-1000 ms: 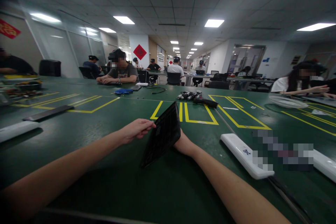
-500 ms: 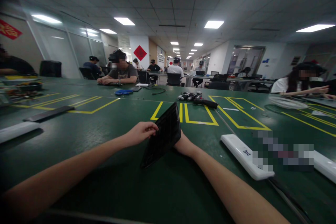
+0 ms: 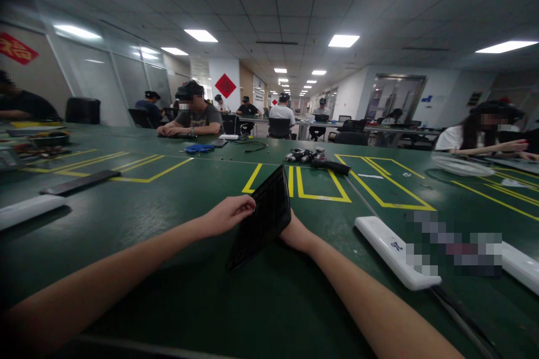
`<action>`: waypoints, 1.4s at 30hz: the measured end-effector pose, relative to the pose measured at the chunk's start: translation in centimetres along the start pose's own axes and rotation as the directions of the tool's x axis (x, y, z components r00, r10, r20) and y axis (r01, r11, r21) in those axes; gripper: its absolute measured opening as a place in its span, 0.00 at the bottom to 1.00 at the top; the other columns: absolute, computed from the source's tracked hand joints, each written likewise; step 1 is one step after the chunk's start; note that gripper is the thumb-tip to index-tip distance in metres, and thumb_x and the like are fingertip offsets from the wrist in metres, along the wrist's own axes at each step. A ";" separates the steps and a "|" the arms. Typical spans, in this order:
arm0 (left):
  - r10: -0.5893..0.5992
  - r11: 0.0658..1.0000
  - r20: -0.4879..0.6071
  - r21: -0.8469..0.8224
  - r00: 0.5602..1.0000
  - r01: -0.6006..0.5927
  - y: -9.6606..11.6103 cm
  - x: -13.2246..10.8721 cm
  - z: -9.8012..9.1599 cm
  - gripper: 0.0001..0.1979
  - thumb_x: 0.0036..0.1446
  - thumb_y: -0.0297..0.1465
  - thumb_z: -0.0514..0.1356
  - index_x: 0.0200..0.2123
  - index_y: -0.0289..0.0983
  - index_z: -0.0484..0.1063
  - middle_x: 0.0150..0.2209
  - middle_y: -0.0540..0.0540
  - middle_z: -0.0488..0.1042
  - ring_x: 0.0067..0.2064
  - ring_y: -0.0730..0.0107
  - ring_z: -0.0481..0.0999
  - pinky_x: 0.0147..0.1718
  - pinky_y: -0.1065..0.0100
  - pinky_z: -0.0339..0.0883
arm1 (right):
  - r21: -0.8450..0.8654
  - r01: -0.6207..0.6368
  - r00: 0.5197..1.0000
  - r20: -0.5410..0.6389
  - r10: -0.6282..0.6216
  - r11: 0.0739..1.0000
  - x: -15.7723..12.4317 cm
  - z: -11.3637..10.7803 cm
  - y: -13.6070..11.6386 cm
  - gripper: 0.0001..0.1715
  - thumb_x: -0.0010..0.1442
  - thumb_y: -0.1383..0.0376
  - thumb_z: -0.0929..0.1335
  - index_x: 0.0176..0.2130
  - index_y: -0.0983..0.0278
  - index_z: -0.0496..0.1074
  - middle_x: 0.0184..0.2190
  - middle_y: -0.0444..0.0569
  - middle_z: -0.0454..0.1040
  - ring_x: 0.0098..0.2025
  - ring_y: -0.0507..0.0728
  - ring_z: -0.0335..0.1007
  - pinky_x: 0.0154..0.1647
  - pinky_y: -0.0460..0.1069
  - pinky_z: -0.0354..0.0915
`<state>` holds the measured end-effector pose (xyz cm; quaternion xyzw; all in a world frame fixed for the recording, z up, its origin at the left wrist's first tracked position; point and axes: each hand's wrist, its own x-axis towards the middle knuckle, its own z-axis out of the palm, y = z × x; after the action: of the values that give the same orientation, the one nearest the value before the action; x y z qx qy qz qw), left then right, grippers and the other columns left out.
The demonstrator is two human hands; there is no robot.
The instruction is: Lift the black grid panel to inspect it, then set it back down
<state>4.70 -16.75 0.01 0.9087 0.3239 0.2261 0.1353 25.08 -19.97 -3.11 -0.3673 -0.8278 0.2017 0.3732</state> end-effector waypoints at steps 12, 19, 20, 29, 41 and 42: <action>-0.174 0.982 -0.067 -0.086 0.983 0.168 -0.1 0.6 0.8 0.14 0.55 0.38 0.50 0.24 0.35 0.65 0.22 0.51 0.63 0.25 0.73 0.62 0.23 0.72 0.52 | -0.042 -0.007 1.000 -0.011 0.006 0.999 -0.1 0.1 0.6 0.27 0.56 0.58 0.62 0.54 0.67 0.61 0.56 0.57 0.60 0.58 0.61 0.55 0.59 0.58 0.51; -0.139 0.965 -0.020 -0.225 0.990 0.131 -0.1 0.6 0.5 0.08 0.53 0.32 0.54 0.34 0.35 0.67 0.28 0.49 0.66 0.29 0.73 0.64 0.27 0.73 0.58 | 0.001 0.019 1.000 -0.013 -0.019 1.000 0.0 -0.1 0.1 0.25 0.56 0.59 0.62 0.52 0.66 0.64 0.55 0.55 0.62 0.56 0.61 0.58 0.58 0.58 0.53; -0.144 0.965 -0.015 -0.224 0.989 0.137 -0.1 0.6 0.4 0.07 0.53 0.32 0.54 0.33 0.35 0.67 0.28 0.49 0.67 0.29 0.73 0.64 0.27 0.73 0.59 | 0.001 0.012 1.000 -0.012 -0.012 1.000 0.0 -0.1 0.0 0.26 0.56 0.59 0.62 0.52 0.66 0.63 0.56 0.55 0.62 0.56 0.61 0.58 0.58 0.58 0.53; -0.179 0.957 -0.020 -0.236 0.984 0.170 0.0 0.4 0.0 0.07 0.50 0.32 0.56 0.32 0.35 0.68 0.30 0.48 0.68 0.30 0.72 0.67 0.29 0.71 0.61 | -0.020 0.040 0.999 -0.025 -0.041 0.999 0.1 -0.1 -0.1 0.23 0.57 0.61 0.62 0.52 0.63 0.64 0.55 0.52 0.63 0.55 0.60 0.60 0.57 0.58 0.56; -0.502 0.310 0.250 -0.842 0.828 0.442 -0.2 1.3 0.4 0.09 0.43 0.27 0.57 0.31 0.34 0.60 0.24 0.53 0.61 0.22 0.80 0.62 0.18 0.77 0.50 | -0.121 0.064 0.997 -0.023 -0.067 0.991 0.2 0.1 0.8 0.23 0.58 0.59 0.60 0.52 0.63 0.65 0.55 0.52 0.64 0.57 0.61 0.57 0.60 0.58 0.50; -0.471 0.379 0.262 -0.803 0.843 0.461 -0.4 1.3 0.4 0.13 0.42 0.28 0.59 0.33 0.34 0.61 0.24 0.54 0.60 0.23 0.81 0.61 0.18 0.77 0.49 | -0.109 0.054 0.998 -0.026 -0.057 0.993 0.2 0.0 0.8 0.23 0.58 0.58 0.61 0.52 0.62 0.64 0.55 0.51 0.63 0.57 0.60 0.57 0.60 0.58 0.51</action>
<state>5.59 -15.68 -0.07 0.5973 0.4156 0.3104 0.6117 25.36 -19.30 -3.56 -0.3667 -0.8419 0.1405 0.3702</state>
